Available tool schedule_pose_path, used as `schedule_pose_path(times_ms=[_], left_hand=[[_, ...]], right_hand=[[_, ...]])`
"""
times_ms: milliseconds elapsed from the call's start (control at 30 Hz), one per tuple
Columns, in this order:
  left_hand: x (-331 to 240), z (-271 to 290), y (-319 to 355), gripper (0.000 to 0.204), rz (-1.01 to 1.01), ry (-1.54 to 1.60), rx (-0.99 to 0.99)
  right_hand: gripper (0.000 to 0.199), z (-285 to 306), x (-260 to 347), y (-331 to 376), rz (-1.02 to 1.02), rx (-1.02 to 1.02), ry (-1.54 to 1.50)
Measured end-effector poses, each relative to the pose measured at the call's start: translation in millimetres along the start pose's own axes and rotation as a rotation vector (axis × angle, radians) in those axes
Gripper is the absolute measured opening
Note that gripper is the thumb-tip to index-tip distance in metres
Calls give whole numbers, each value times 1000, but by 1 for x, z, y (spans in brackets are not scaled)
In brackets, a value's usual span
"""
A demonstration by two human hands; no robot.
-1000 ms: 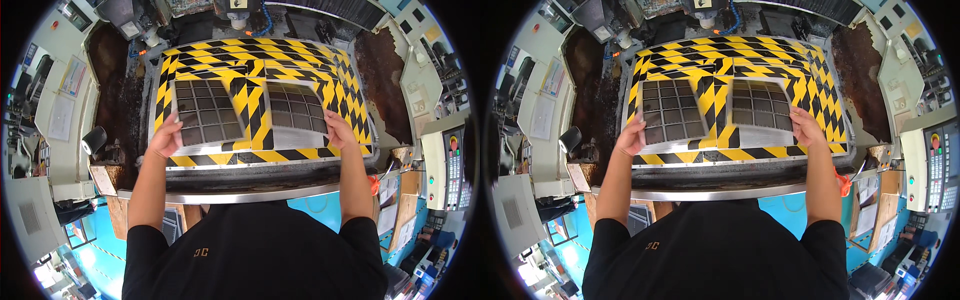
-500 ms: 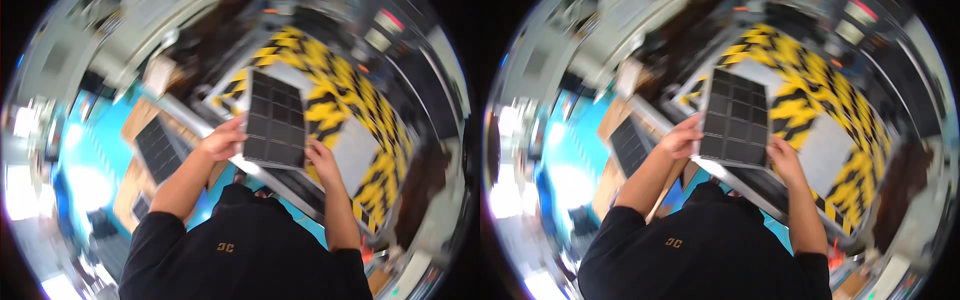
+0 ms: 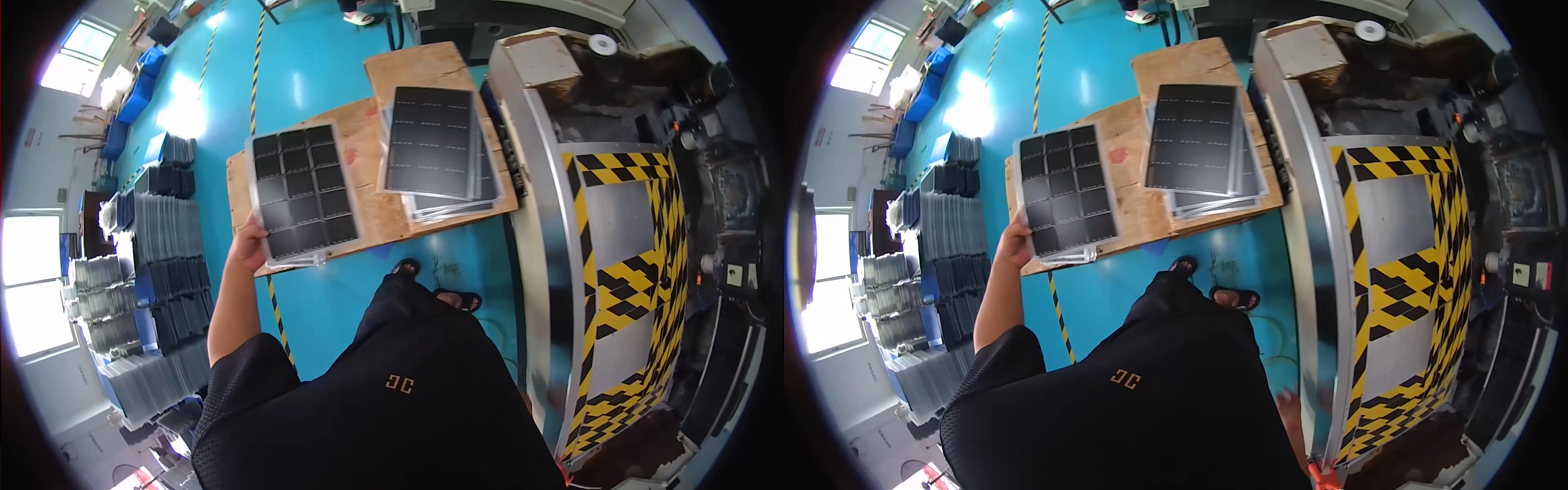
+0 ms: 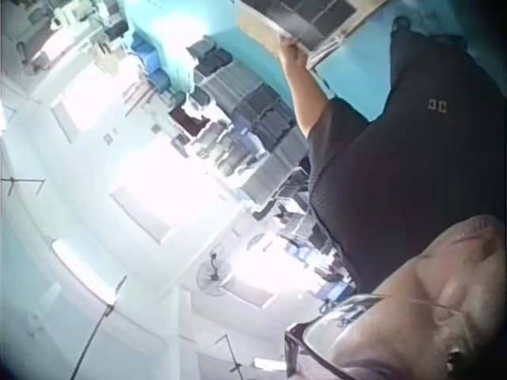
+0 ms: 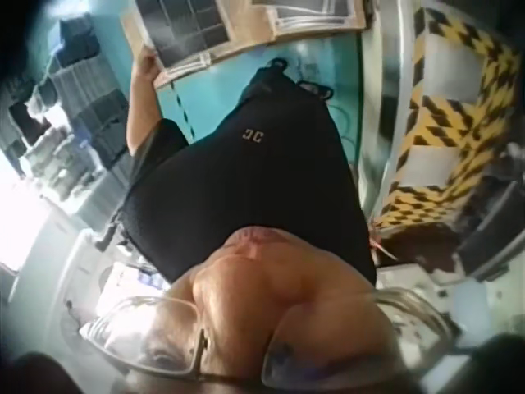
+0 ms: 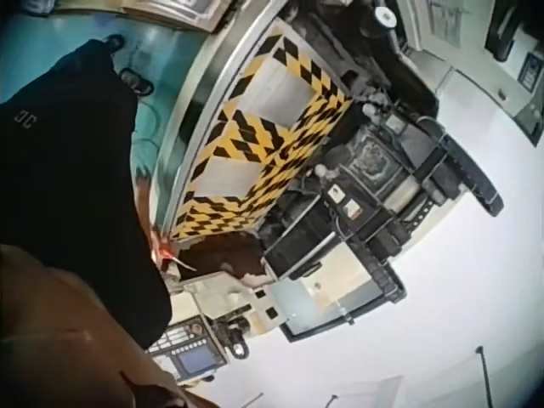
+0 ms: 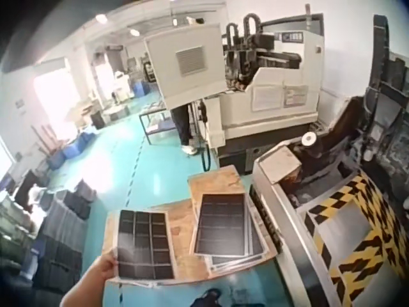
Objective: Placing solar panel components onto a machine fixture for assembly.
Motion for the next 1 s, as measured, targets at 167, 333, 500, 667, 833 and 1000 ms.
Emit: schedule_pose_path(times_ms=[167,333,500,667,833,1000], left_hand=[[-15,127,24,81,151,-15,-186],[-3,323,76,79,1038,-1798,-455],[44,224,-52,80,461,-1111,-364],[38,41,-175,63,360,-983,38],[74,-78,-241,38,357,-628,56],[104,-124,-259,20,518,-721,51]], right_hand=[[38,49,-47,99,-84,-590,-75],[47,102,-58,192,-125,-1308,-252],[59,132,-78,266,-683,-1267,-358],[30,206,294,135,5,-1086,-247],[45,119,505,43,-110,-120,504],[54,52,520,4,-114,61,347]])
Point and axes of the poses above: each hand's wrist, its own y-axis away from the middle knuckle, its own z-axis out of the back of the hand, x = y × z, the point moved 7 cm from there along -y, towards the middle knuckle, and after that the axes turned 6 degrees about x, right-handed, at the moved point
